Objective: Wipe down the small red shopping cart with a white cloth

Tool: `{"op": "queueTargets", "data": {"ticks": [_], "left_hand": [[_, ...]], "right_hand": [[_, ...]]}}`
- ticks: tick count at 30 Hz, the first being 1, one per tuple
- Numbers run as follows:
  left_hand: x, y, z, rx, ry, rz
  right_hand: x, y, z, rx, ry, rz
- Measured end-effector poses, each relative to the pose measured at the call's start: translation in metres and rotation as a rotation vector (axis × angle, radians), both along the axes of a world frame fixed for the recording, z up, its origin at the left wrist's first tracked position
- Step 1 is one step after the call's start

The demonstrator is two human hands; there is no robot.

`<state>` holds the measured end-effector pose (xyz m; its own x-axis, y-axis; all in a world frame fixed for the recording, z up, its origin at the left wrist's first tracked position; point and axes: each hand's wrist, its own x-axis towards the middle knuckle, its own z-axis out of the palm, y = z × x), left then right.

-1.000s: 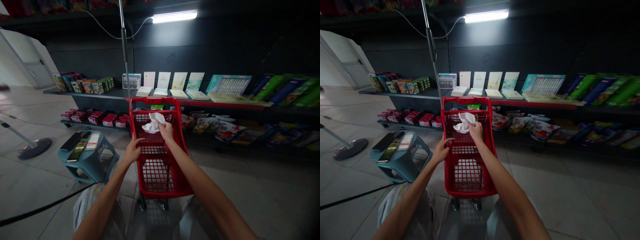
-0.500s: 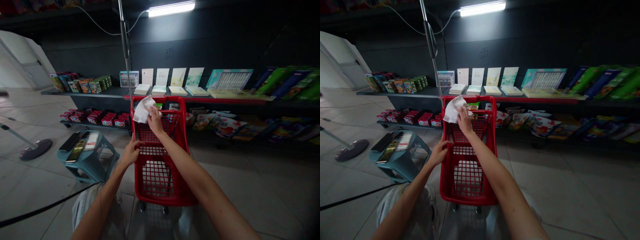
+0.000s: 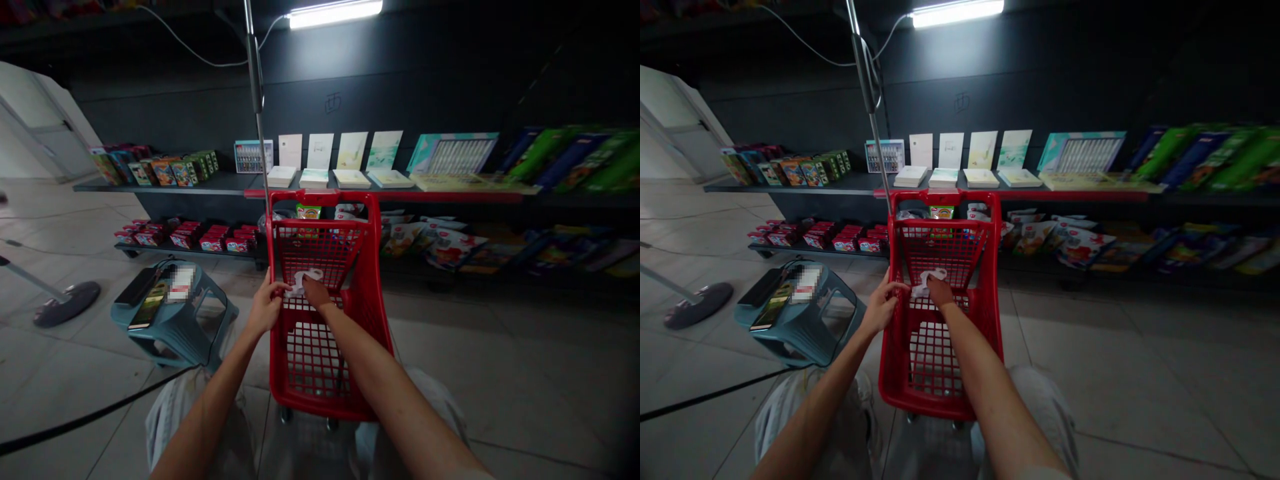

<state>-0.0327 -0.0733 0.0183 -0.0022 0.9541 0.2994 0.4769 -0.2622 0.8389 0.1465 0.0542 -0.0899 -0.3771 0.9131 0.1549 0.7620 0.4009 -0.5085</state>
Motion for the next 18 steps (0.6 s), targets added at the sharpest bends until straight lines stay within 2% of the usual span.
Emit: {"op": "queueTargets", "data": {"ticks": [6,8,10,12,14,18], "left_hand": [[0.003,-0.001,-0.005,-0.023,-0.009,0.003],[0.005,-0.001,-0.005,-0.025,-0.009,0.003],[0.006,-0.001,-0.003,-0.017,-0.014,-0.008],[0.006,0.000,-0.003,-0.004,-0.019,-0.024],[0.006,0.001,-0.003,0.004,-0.020,-0.033],[0.006,0.000,-0.003,-0.007,-0.021,-0.047]], "right_hand": [[0.012,0.001,0.000,-0.007,-0.033,-0.114],[0.012,0.007,0.001,0.033,0.070,-0.289],[0.013,0.014,0.004,0.057,0.225,-0.555],[0.017,0.019,0.004,0.012,0.328,-0.732],[0.023,0.020,0.001,-0.060,0.347,-0.748],[0.027,0.009,-0.017,-0.131,0.285,-0.643]]}}
